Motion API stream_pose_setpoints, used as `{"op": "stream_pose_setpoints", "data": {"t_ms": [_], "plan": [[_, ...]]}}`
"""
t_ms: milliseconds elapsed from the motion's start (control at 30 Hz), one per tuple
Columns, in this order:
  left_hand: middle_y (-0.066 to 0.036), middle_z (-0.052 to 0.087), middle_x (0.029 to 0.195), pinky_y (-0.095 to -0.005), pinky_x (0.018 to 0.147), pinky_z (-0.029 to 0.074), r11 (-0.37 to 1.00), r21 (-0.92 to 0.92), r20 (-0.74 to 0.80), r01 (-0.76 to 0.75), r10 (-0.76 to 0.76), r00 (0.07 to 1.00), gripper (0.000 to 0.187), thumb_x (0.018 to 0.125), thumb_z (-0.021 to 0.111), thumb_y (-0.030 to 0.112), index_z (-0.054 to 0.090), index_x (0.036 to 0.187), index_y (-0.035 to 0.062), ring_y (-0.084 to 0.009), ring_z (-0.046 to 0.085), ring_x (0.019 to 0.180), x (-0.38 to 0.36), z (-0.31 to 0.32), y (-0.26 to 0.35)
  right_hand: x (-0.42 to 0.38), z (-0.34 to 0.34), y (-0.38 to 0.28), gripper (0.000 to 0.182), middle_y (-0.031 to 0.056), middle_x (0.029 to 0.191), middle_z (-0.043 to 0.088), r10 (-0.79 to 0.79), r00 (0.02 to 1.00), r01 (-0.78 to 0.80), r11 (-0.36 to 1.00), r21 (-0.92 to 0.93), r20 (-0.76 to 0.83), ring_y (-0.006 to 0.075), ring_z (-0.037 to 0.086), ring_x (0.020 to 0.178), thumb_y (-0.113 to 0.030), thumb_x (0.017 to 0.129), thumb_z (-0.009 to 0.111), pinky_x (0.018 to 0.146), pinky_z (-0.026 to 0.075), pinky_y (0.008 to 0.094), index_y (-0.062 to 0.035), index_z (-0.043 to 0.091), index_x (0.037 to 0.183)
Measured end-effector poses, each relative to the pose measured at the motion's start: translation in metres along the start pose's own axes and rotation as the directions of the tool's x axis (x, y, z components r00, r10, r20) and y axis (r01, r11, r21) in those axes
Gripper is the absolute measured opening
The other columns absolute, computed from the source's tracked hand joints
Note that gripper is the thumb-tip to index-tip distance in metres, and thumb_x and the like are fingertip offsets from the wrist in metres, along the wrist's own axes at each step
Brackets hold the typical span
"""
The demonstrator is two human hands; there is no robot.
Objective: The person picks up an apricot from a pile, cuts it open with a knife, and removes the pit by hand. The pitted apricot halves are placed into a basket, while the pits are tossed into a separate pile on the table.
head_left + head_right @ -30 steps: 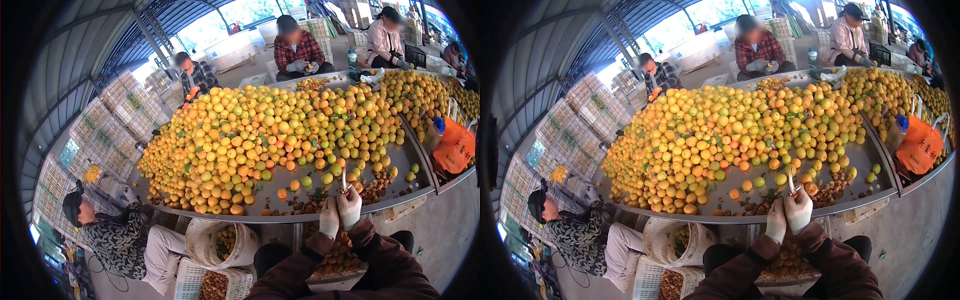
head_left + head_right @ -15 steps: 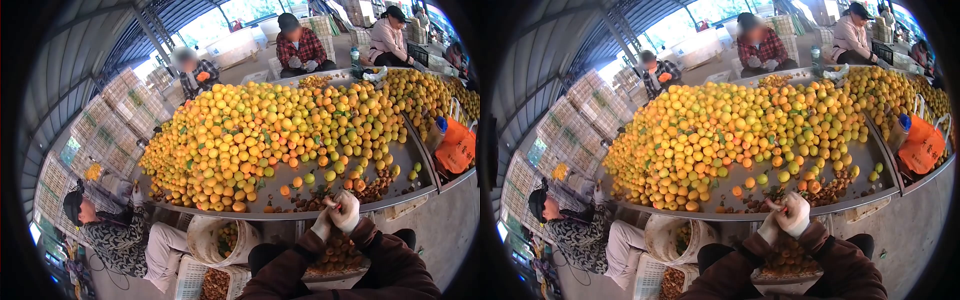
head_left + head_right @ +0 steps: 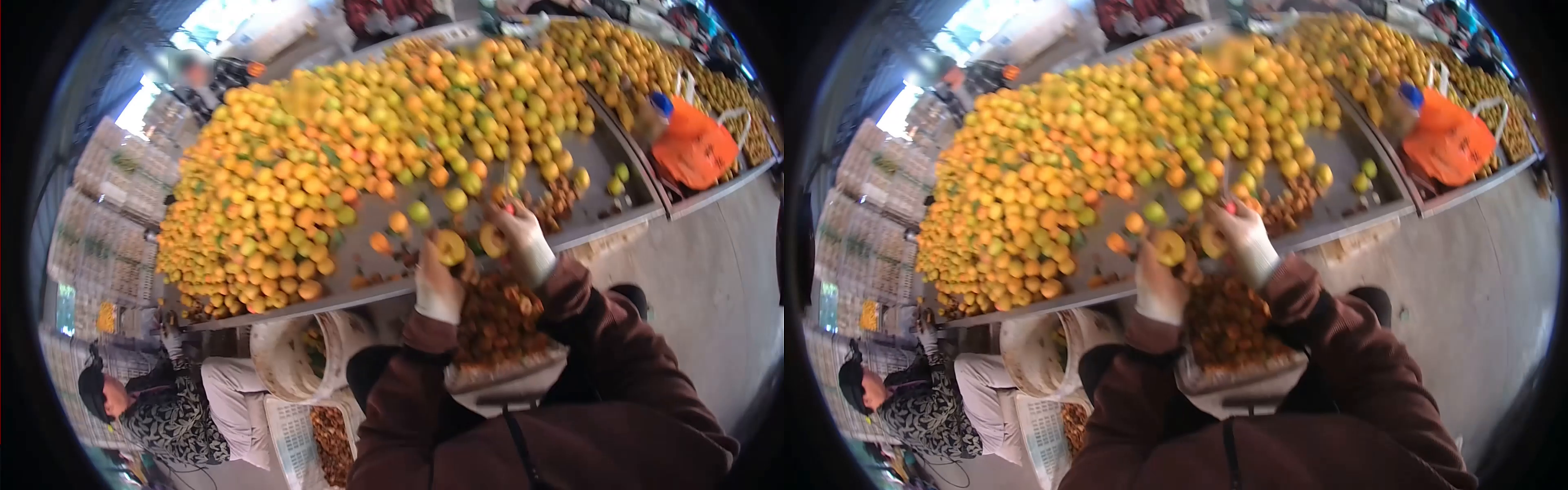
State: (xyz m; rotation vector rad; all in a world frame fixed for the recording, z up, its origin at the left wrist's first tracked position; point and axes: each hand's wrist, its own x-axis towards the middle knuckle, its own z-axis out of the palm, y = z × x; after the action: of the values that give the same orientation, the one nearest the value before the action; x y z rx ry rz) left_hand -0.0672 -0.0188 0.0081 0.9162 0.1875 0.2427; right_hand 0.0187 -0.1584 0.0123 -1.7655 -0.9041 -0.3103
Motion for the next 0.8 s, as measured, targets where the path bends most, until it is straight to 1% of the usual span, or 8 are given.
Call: {"op": "stream_pose_setpoints", "data": {"t_ms": [33,133,467,500,533,600,667,800], "plan": [[-0.004,0.048,0.07,-0.0317,0.053,0.037,0.977,-0.135,-0.029,0.162,-0.168,0.985,0.037,0.101,0.036,0.042,0.051,0.099,0.0082,-0.0153,0.039,0.052,0.006,-0.001,0.003,-0.001,0.002,-0.009,0.025,-0.0027,0.083,0.056,0.474,0.877,-0.453,0.764,0.46,0.076,0.0053,0.051,0.073,-0.025,0.092,0.06,0.065,0.043,0.0215,-0.0007,0.06,0.098],[-0.005,0.048,0.066,-0.0322,0.053,0.037,0.975,-0.108,-0.115,0.192,-0.204,0.972,0.042,0.102,0.031,0.046,0.049,0.099,0.008,-0.0149,0.04,0.053,0.006,0.008,0.006,0.01,0.002,-0.027,0.023,-0.0033,0.08,0.056,0.713,0.674,-0.631,0.42,0.652,0.192,0.0037,0.05,0.067,-0.023,0.09,0.063,0.06,0.042,0.0204,-0.0017,0.06,0.098],[-0.009,0.049,0.131,-0.0356,0.103,0.042,0.643,-0.622,0.396,0.448,-0.235,0.888,0.038,0.104,0.035,0.031,0.04,0.132,0.0071,-0.021,0.051,0.121,0.008,-0.008,-0.037,0.006,0.013,-0.035,0.018,0.005,0.074,0.057,0.509,0.831,-0.535,0.843,0.066,0.225,0.0105,0.056,0.065,-0.017,0.088,0.063,0.061,0.045,0.026,-0.0017,0.06,0.096],[-0.007,0.053,0.125,-0.0336,0.098,0.045,0.996,0.063,0.237,0.07,-0.083,0.968,0.039,0.102,0.039,0.036,0.043,0.128,0.0075,-0.0202,0.055,0.115,-0.003,0.002,-0.029,-0.001,0.018,-0.02,0.022,0.0128,0.077,0.058,0.295,0.948,-0.295,0.955,-0.019,0.122,0.0228,0.06,0.067,-0.018,0.084,0.068,0.063,0.048,0.0329,-0.0008,0.06,0.095],[-0.006,0.057,0.12,-0.0316,0.094,0.047,0.609,0.739,0.25,-0.289,0.151,0.956,0.04,0.099,0.044,0.041,0.047,0.123,0.008,-0.0194,0.058,0.109,-0.011,0.01,-0.026,-0.002,0.02,-0.014,0.027,0.0151,0.08,0.058,0.299,0.948,-0.28,0.946,-0.164,0.108,0.0321,0.061,0.071,-0.02,0.081,0.071,0.065,0.048,0.037,-0.0009,0.06,0.097],[-0.004,0.057,0.113,-0.0283,0.081,0.05,0.768,0.6,0.142,-0.221,0.17,0.975,0.038,0.098,0.05,0.042,0.05,0.117,0.0102,-0.0195,0.061,0.095,-0.008,0.011,-0.035,-0.003,0.021,-0.005,0.027,0.0112,0.075,0.058,0.255,0.967,-0.252,0.962,-0.103,0.017,0.0258,0.06,0.068,-0.021,0.083,0.07,0.065,0.048,0.0355,-0.0009,0.059,0.098],[-0.007,0.058,0.105,-0.0307,0.076,0.049,0.879,-0.324,0.001,0.35,-0.37,0.929,0.034,0.1,0.05,0.036,0.049,0.123,0.011,-0.0222,0.06,0.093,0.0,-0.003,-0.03,0.007,0.02,-0.012,0.025,0.0034,0.072,0.058,0.509,0.859,-0.495,0.852,0.169,-0.056,0.0145,0.058,0.067,-0.022,0.086,0.069,0.063,0.048,0.0306,-0.0013,0.06,0.097],[-0.006,0.057,0.098,-0.0351,0.068,0.046,0.88,-0.379,-0.161,0.285,-0.366,0.916,0.041,0.1,0.044,0.046,0.049,0.121,0.0117,-0.0215,0.058,0.085,0.004,0.007,-0.026,0.018,0.002,-0.038,0.019,-0.0041,0.073,0.054,0.615,0.787,-0.581,0.721,0.377,0.037,0.0025,0.047,0.067,-0.02,0.089,0.067,0.059,0.041,0.0202,-0.0039,0.059,0.096]]}}
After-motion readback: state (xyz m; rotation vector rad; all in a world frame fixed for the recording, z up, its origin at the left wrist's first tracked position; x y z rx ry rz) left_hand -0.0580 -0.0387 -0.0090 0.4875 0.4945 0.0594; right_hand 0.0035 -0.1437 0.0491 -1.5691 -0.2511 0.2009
